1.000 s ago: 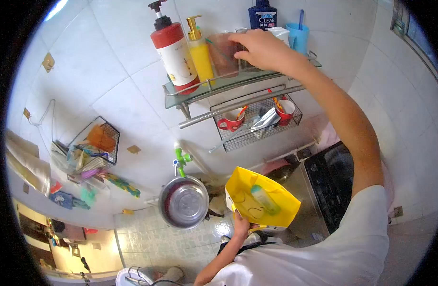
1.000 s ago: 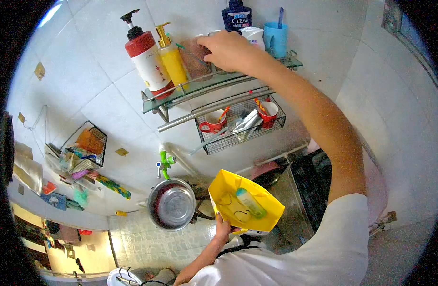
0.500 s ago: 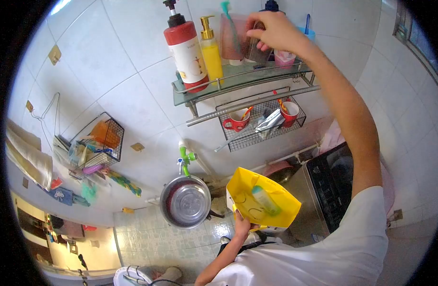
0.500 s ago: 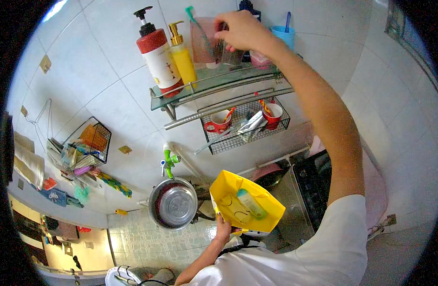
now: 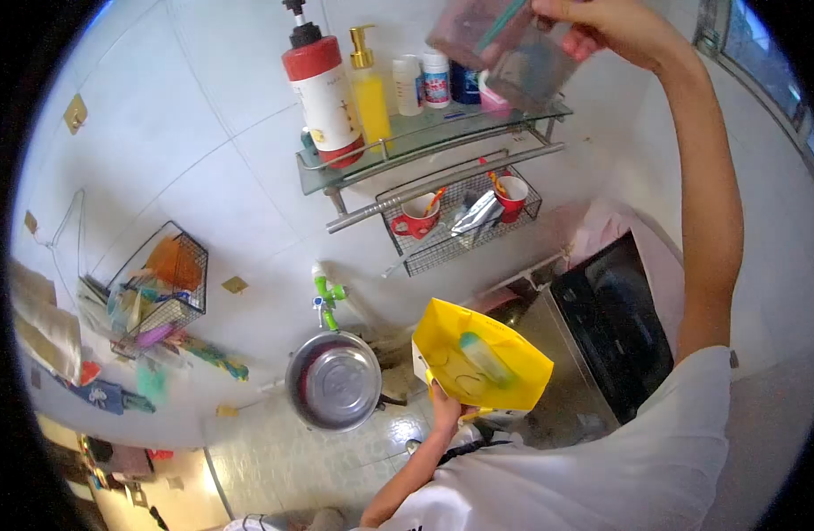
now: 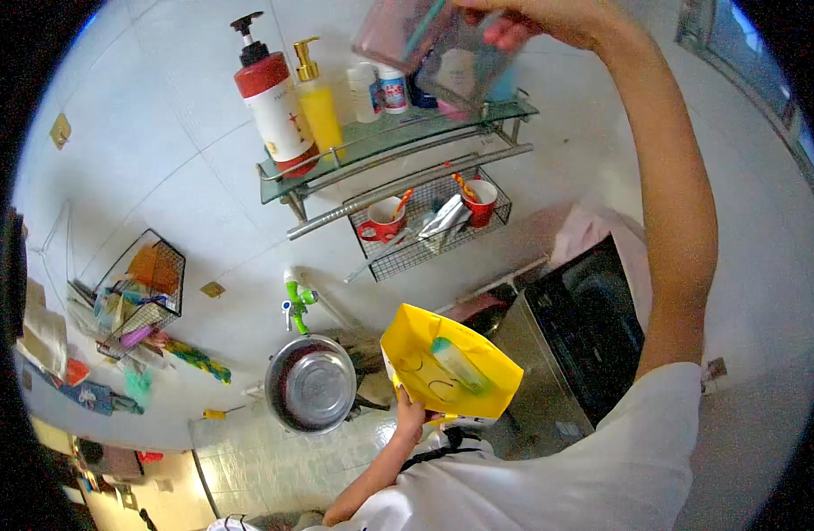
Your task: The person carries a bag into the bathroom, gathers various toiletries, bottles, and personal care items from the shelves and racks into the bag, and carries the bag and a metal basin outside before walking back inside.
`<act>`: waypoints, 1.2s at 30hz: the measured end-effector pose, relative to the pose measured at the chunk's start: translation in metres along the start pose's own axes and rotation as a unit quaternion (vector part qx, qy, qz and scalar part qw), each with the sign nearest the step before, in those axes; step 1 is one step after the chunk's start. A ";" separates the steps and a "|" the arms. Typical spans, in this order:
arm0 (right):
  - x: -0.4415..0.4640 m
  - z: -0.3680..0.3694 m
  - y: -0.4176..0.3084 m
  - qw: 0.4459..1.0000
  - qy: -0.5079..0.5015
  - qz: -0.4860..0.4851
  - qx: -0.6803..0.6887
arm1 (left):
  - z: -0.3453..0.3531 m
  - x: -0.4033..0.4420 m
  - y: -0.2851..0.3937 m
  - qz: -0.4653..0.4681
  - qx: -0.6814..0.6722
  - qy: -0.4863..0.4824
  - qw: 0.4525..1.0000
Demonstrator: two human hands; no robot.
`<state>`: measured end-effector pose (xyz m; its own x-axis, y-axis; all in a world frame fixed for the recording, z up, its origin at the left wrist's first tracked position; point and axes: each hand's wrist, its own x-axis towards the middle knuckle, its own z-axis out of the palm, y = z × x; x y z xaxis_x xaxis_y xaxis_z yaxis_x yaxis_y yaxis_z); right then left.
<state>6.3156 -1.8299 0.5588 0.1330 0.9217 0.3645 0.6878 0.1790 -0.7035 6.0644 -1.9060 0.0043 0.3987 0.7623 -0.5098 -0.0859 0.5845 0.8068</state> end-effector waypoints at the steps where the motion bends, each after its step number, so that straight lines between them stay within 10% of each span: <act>1: -0.011 0.000 -0.003 0.999 -0.018 0.023 -0.042 | -0.001 0.001 -0.001 -0.004 0.005 -0.008 1.000; 20: -0.259 0.292 0.179 0.974 -0.068 0.143 -0.161 | -0.003 -0.029 0.006 0.061 0.008 -0.070 0.996; 23: -0.257 0.259 0.171 0.954 -0.010 0.261 -0.150 | -0.014 -0.023 0.008 0.104 0.022 -0.067 0.992; 36: -0.254 0.138 0.230 0.953 0.128 0.231 -0.149 | -0.018 -0.011 0.005 0.080 -0.028 0.035 0.996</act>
<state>6.3412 -1.9752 0.2200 0.6145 0.7573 0.2210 0.6807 -0.3674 -0.6337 6.0437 -1.9064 0.0081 0.3116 0.8632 -0.3973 -0.1941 0.4671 0.8626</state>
